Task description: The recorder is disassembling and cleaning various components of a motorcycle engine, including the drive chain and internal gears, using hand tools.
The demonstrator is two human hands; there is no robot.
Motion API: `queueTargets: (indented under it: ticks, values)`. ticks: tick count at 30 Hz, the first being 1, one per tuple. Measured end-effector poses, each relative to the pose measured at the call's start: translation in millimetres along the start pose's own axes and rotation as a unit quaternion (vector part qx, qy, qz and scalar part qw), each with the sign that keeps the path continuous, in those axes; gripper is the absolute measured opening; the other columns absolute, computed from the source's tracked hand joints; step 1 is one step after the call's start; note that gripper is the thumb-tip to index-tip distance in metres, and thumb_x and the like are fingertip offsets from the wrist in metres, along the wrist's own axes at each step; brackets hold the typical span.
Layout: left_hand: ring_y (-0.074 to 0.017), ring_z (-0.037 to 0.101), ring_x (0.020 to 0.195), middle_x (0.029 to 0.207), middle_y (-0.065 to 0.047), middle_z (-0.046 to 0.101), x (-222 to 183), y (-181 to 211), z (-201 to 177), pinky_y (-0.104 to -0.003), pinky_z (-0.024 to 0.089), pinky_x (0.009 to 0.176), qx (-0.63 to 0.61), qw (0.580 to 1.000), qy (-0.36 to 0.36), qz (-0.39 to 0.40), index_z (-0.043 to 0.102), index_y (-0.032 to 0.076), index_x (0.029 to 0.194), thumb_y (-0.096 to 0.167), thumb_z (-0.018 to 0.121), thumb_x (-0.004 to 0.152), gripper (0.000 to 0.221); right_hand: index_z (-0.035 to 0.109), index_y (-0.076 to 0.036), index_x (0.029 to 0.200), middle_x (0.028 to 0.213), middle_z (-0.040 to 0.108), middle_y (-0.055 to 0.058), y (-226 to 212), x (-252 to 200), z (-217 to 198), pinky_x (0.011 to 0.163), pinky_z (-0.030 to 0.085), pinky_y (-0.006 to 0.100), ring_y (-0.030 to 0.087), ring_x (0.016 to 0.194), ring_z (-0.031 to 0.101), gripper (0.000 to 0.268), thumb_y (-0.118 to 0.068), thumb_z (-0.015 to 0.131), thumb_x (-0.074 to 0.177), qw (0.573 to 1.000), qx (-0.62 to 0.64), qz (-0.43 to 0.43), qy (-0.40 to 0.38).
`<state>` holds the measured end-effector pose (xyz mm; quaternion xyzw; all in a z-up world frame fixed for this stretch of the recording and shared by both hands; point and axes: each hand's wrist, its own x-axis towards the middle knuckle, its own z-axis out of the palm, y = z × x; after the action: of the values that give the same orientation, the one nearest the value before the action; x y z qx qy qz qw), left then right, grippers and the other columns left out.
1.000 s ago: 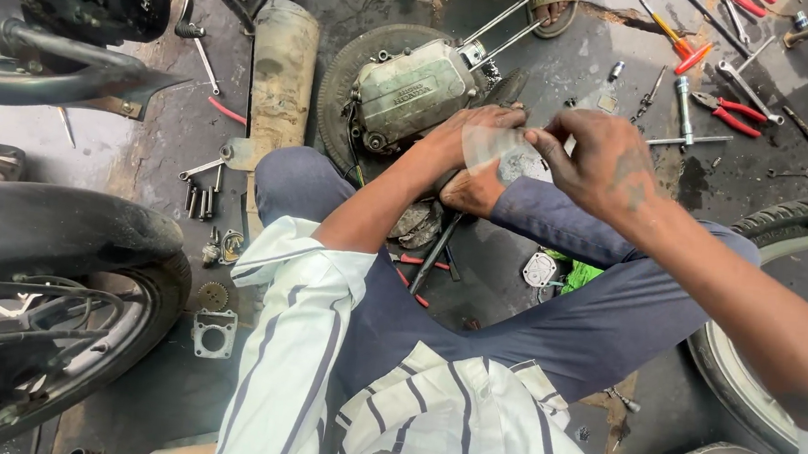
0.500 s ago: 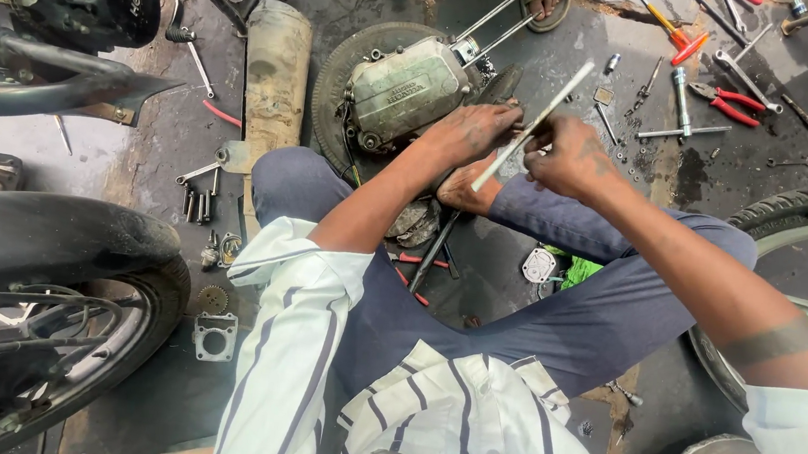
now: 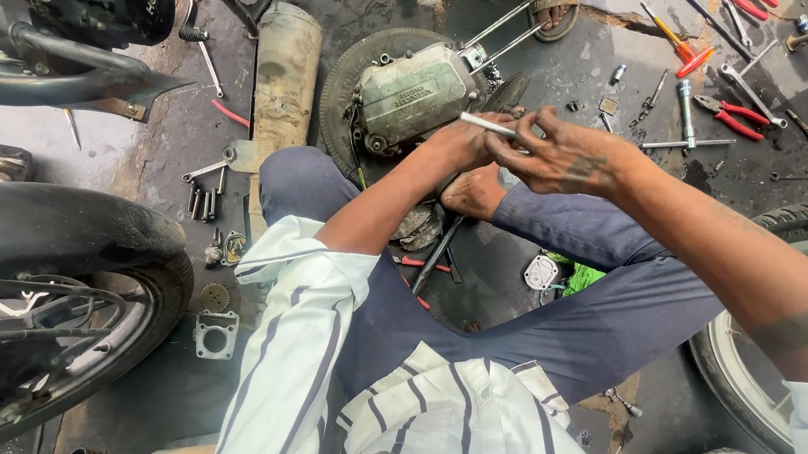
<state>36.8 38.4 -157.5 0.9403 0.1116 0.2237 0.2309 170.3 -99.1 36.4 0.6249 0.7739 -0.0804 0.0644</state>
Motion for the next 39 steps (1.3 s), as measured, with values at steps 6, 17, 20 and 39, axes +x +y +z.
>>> queueTargets:
  ticks: [6,17,20,39]
  values:
    - [-0.0299,0.073,0.099,0.108,-0.014,0.072,9,23,-45,-0.041,0.058,0.090,0.033,0.982,-0.179,-0.051,0.062,0.008,0.114,0.008,0.056,0.099,0.016,0.077,-0.001,0.075,0.083,0.077,0.022,8,-4,4,0.065,0.052,0.048,0.033,0.073,0.067,0.092,-0.065,0.020,0.110,0.864,0.340,0.311,-0.201]
    - [-0.0322,0.061,0.123,0.138,-0.006,0.062,6,49,-59,-0.048,0.047,0.103,-0.027,0.986,-0.116,-0.120,0.060,0.021,0.132,0.040,0.056,0.104,0.034,0.067,0.000,0.138,0.125,0.065,0.022,0,-14,-13,0.070,0.058,0.045,0.040,0.087,0.072,0.083,-0.039,0.082,0.066,0.992,0.025,-0.010,0.121]
    - [-0.0325,0.060,0.123,0.141,-0.007,0.060,6,42,-52,-0.047,0.047,0.103,-0.018,0.979,-0.145,-0.142,0.056,0.020,0.138,0.037,0.053,0.105,0.038,0.070,0.002,0.117,0.106,0.066,0.024,0,-2,13,0.076,0.056,0.053,0.047,0.093,0.068,0.077,-0.043,0.090,0.059,0.984,0.076,0.041,0.154]
    - [-0.0299,0.068,0.113,0.119,-0.007,0.072,-3,48,-57,-0.042,0.054,0.095,-0.071,0.985,-0.146,-0.056,0.067,0.016,0.123,0.026,0.062,0.099,0.026,0.071,0.000,0.060,0.062,0.070,0.019,-33,-1,-41,0.067,0.061,0.040,0.032,0.063,0.073,0.098,-0.068,0.019,0.108,0.872,0.349,0.324,-0.111]
